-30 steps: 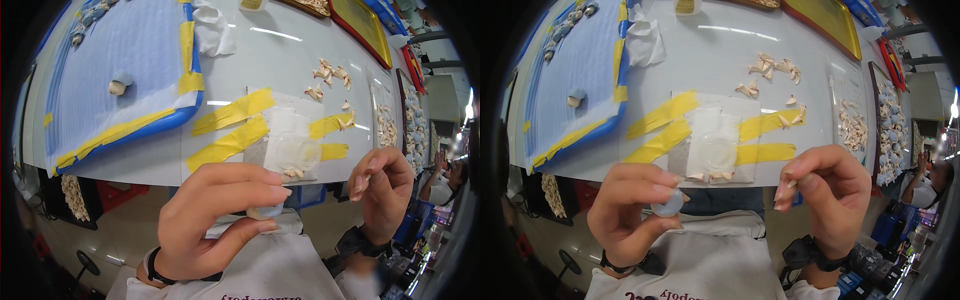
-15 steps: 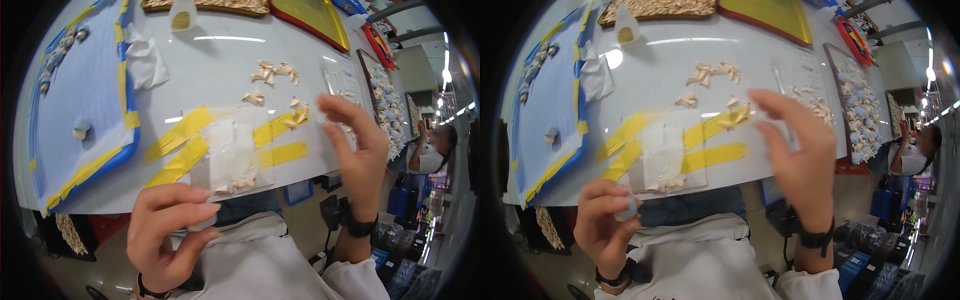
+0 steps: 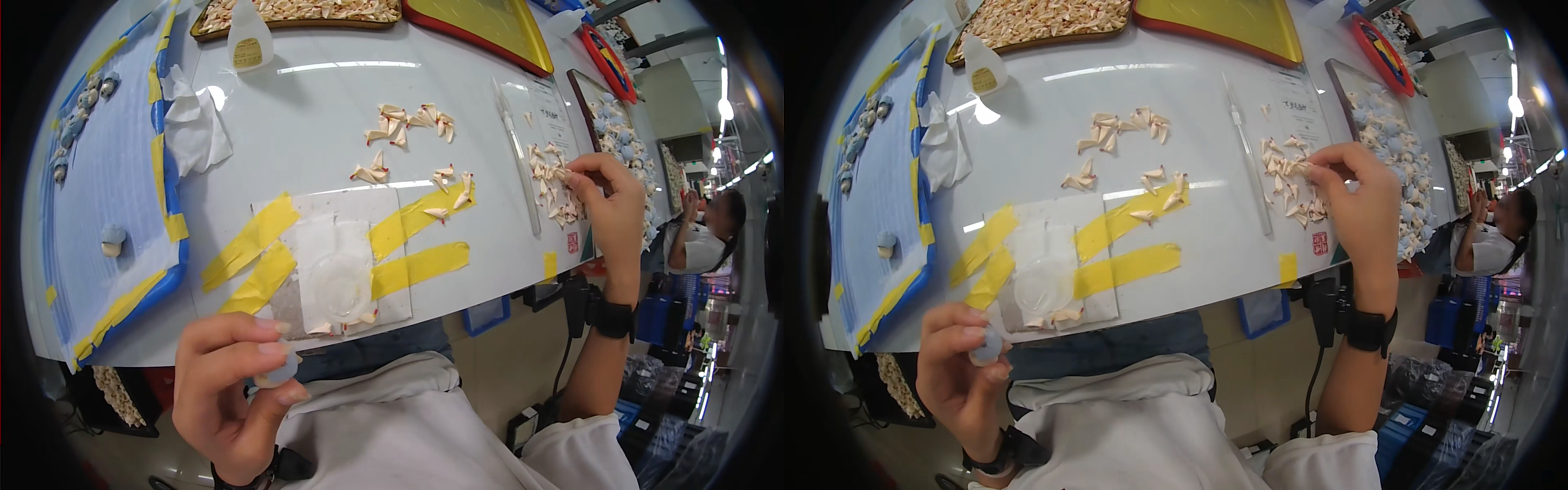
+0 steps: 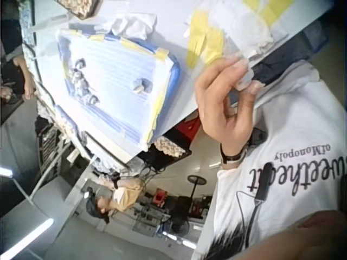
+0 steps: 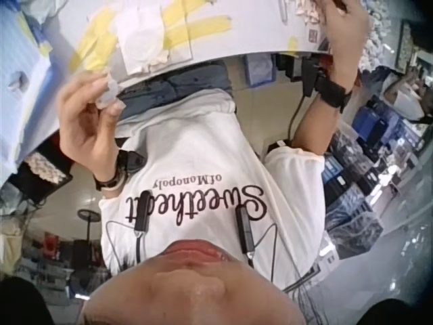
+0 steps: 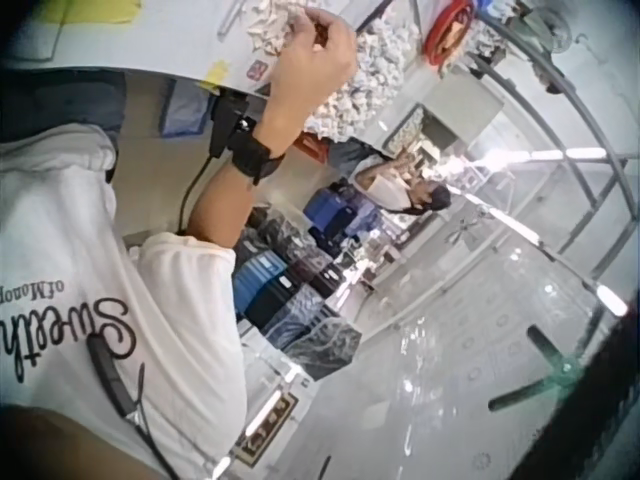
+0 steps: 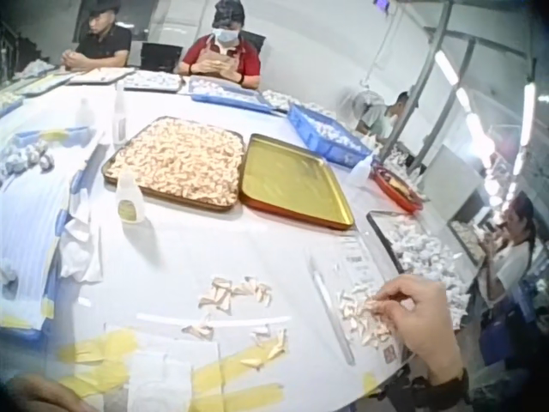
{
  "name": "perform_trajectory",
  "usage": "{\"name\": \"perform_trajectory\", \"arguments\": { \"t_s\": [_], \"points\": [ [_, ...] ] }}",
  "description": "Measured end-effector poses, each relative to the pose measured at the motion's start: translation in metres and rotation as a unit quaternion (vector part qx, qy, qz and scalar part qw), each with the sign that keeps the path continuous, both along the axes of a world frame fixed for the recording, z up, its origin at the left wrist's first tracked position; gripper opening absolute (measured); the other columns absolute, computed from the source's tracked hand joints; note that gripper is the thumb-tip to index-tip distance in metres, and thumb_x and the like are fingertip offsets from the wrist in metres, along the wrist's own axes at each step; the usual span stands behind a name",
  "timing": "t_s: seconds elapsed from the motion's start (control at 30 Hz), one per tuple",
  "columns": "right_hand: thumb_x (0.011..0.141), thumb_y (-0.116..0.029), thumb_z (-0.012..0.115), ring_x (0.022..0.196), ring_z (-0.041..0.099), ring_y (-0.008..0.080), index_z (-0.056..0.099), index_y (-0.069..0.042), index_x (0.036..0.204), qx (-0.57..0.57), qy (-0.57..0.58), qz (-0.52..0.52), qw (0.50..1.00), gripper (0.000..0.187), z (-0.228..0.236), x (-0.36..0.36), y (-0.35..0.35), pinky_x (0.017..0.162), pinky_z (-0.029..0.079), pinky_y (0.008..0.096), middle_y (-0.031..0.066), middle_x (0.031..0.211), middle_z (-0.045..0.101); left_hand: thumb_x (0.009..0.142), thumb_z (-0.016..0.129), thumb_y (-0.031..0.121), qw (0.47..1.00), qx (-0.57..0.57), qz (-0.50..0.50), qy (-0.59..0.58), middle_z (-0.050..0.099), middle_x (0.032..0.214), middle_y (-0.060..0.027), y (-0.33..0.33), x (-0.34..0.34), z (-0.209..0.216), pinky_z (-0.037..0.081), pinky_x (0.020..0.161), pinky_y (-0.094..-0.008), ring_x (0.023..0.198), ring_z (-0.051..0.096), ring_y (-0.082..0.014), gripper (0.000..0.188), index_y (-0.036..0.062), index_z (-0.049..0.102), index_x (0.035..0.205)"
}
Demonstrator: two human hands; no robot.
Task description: The person assembles small decorative figures by hand, repeatedly picking up small beige components and attaching them to a blue-and-white base. The person places completed figures onto a blue tray and continues the assembly process throughout the clip.
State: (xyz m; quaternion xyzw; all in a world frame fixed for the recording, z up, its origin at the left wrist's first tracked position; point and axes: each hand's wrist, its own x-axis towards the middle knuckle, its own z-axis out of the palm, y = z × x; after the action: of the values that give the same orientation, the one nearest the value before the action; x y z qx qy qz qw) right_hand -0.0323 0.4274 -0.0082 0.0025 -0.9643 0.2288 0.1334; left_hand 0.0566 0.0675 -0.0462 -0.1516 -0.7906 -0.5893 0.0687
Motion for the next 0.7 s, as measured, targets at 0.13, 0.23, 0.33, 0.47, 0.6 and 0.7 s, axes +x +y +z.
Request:
{"name": "perform_trajectory", "arguments": {
  "t_s": [0.13, 0.23, 0.33, 0.47, 0.6, 0.7],
  "points": [
    [0.073, 0.002, 0.060, 0.070, 0.055, 0.0118, 0.061, 0.003, 0.084, 0.062, 0.099, 0.029, 0.993, 0.011, 0.011, 0.000, 0.000, 0.066, 0.042, 0.0223, 0.0059, 0.076, 0.060, 0.075, 0.067, 0.012, 1.000, 0.002, 0.010, -0.006, 0.046, 0.100, -0.0138, -0.002, 0.001, -0.001, 0.045, 0.058, -0.0214, 0.072, 0.054, -0.0156, 0.030, 0.0008, 0.052, 0.098],
    [0.075, 0.001, 0.061, 0.067, 0.055, 0.0116, 0.061, 0.003, 0.084, 0.019, 0.136, -0.003, 0.991, 0.010, 0.013, 0.004, 0.001, 0.065, 0.043, 0.0225, 0.0061, 0.075, 0.060, 0.075, 0.068, 0.014, 0.995, 0.073, 0.055, -0.046, 0.047, 0.099, -0.0139, 0.009, 0.004, 0.000, 0.044, 0.056, -0.0204, 0.071, 0.054, -0.0158, 0.032, 0.0008, 0.052, 0.099],
    [0.077, 0.001, 0.060, 0.066, 0.054, 0.0101, 0.061, 0.005, 0.085, -0.127, 0.091, -0.062, 0.986, 0.008, 0.023, 0.015, -0.016, 0.064, 0.042, 0.0213, 0.0058, 0.074, 0.059, 0.074, 0.069, 0.015, 0.988, 0.133, 0.051, -0.067, 0.047, 0.099, -0.0144, 0.013, 0.002, 0.001, 0.044, 0.055, -0.0198, 0.071, 0.055, -0.0161, 0.033, 0.0009, 0.052, 0.099],
    [0.076, 0.005, 0.060, 0.066, 0.055, 0.0108, 0.059, 0.006, 0.084, -0.309, 0.010, 0.016, 0.951, 0.008, 0.033, 0.031, -0.068, 0.063, 0.044, 0.0207, 0.0071, 0.074, 0.060, 0.065, 0.070, -0.003, 0.958, 0.242, 0.033, -0.151, 0.052, 0.099, -0.0178, 0.012, 0.003, 0.007, 0.046, 0.073, -0.0301, 0.089, 0.055, -0.0232, 0.031, -0.0019, 0.057, 0.093],
    [0.074, 0.003, 0.063, 0.067, 0.054, 0.0139, 0.054, 0.003, 0.081, -0.314, -0.025, 0.091, 0.945, 0.011, 0.028, 0.034, -0.117, 0.062, 0.043, 0.0223, 0.0094, 0.078, 0.056, 0.068, 0.067, -0.006, 0.977, 0.182, -0.057, -0.096, 0.052, 0.104, -0.0194, 0.000, -0.001, -0.001, 0.049, 0.077, -0.0291, 0.092, 0.057, -0.0219, 0.030, -0.0031, 0.057, 0.096],
    [0.067, 0.009, 0.063, 0.070, 0.053, 0.0157, 0.055, 0.003, 0.077, -0.282, -0.053, 0.186, 0.940, 0.014, 0.024, 0.028, -0.139, 0.064, 0.042, 0.0237, 0.0096, 0.077, 0.056, 0.074, 0.071, 0.021, 0.970, 0.227, -0.006, -0.090, 0.051, 0.097, -0.0164, 0.010, 0.001, -0.005, 0.048, 0.054, -0.0233, 0.070, 0.059, -0.0200, 0.035, -0.0003, 0.054, 0.096]
  ]
}}
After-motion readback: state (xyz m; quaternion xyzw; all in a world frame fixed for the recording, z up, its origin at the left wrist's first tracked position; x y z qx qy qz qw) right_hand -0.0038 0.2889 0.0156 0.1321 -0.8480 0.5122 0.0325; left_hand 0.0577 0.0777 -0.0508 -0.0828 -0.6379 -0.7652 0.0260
